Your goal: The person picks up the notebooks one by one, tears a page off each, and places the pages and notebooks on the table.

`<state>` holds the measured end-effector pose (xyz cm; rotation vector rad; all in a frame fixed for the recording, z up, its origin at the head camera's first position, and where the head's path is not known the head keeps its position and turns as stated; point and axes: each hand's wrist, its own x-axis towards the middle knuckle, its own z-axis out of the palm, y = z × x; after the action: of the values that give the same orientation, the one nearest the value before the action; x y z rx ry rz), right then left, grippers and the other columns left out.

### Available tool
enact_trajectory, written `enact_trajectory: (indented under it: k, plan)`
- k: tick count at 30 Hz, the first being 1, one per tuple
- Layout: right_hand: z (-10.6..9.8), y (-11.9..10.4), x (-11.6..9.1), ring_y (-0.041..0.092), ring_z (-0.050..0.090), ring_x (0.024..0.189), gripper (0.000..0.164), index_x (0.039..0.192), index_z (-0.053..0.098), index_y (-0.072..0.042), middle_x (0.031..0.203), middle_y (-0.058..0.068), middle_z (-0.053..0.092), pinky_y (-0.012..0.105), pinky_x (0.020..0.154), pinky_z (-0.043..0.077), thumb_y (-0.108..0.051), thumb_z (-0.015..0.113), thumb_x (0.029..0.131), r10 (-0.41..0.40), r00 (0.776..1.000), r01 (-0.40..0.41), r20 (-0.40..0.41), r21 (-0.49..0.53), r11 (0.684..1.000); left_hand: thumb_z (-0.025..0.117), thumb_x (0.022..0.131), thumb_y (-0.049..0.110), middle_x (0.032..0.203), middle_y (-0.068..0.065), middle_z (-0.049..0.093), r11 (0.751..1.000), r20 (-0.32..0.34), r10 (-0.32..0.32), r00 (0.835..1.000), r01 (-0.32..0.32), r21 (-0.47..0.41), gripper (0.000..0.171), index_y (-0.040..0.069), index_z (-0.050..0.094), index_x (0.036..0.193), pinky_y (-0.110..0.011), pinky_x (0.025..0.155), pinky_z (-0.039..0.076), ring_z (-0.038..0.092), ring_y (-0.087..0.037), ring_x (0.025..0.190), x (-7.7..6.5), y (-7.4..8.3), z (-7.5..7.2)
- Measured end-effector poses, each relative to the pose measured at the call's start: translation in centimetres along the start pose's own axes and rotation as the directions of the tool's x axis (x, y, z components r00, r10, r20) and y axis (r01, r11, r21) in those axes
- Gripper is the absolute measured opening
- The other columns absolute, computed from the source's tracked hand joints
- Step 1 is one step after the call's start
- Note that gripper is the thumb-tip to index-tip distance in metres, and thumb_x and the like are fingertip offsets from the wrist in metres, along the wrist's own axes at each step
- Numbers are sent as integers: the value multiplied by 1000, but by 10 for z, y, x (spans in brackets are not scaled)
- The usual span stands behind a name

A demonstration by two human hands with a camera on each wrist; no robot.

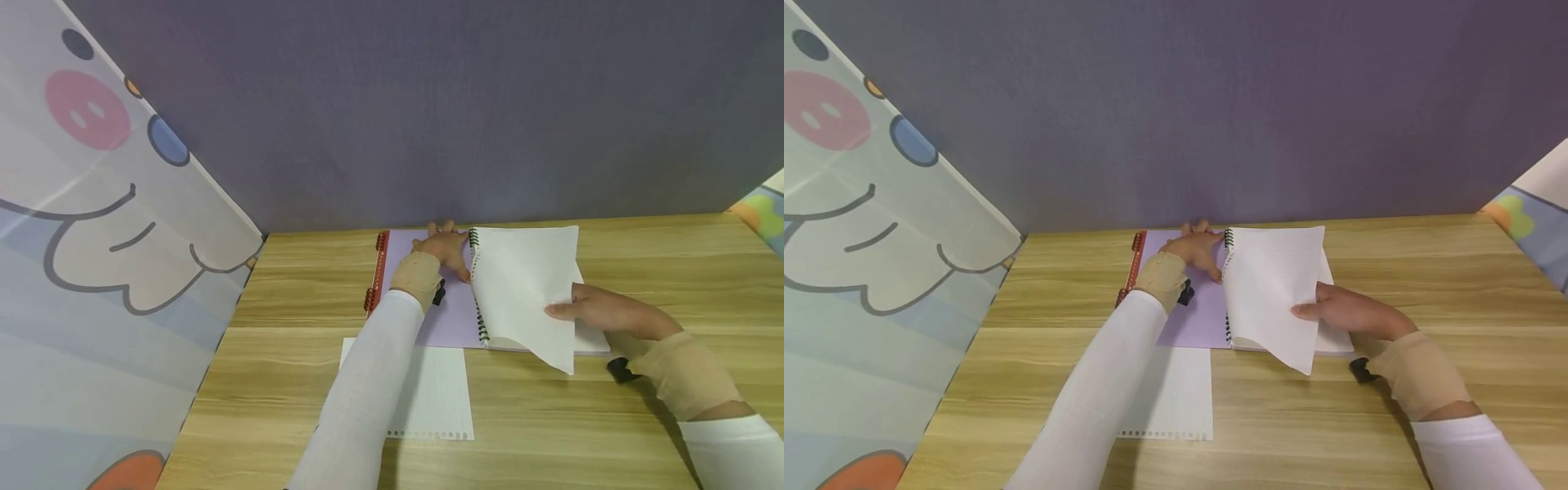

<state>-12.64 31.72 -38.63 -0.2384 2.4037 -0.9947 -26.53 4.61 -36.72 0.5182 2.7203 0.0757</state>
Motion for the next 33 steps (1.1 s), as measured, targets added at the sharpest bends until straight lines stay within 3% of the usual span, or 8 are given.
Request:
enact_trajectory:
  k: [5,7,12,14,21,27,33]
  plan:
    - [-3,3,-3,22,34,78,52,85,34,-4,84,10,34,35,66,32,-55,46,89,48,999,-47,-22,12,999,77,53,60,130,11,26,1000,5,-5,1000,5,0,108,39,24,144,-54,84,31,20,-21,118,-2,0,-1]
    - [-3,4,-3,23,39,85,53,91,34,-3,92,12,37,36,72,34,-54,47,89,77,997,-79,15,112,991,77,53,61,130,11,26,1000,6,-4,1000,4,1,107,38,24,144,-55,85,30,20,-21,118,-2,0,-1]
    - [-7,8,1,24,47,105,43,112,45,-4,113,13,50,38,87,36,-43,42,95,-18,997,-1,79,230,973,75,55,61,129,11,26,1000,2,0,1000,0,-1,107,37,23,145,-57,86,29,20,-21,119,-3,1,0]
    - [-8,10,3,21,50,106,39,116,50,-7,113,11,56,37,88,37,-38,39,98,-93,994,80,62,193,978,75,55,61,130,12,26,1000,2,-2,1000,2,-5,107,38,23,145,-56,86,29,20,-20,118,-3,1,0]
    - [-11,17,2,21,52,110,39,130,44,-9,124,10,53,38,89,38,-28,46,96,-177,982,154,62,273,950,75,53,62,127,13,26,1000,-8,0,1000,0,-10,108,38,24,144,-52,84,29,21,-19,115,-4,1,0]
    - [-14,21,-3,23,50,113,46,138,33,-13,131,11,46,39,88,38,-23,48,95,-202,975,173,87,267,948,75,54,62,129,13,24,1000,23,-11,1000,12,-16,108,39,21,145,-54,86,27,19,-18,115,-2,1,0]
    - [-20,22,-10,21,50,113,53,139,27,-13,130,11,47,38,88,38,-25,51,93,-161,983,139,90,219,966,75,55,61,131,13,23,1000,37,-16,999,16,-20,108,40,19,145,-55,89,26,18,-18,116,-2,2,-1]
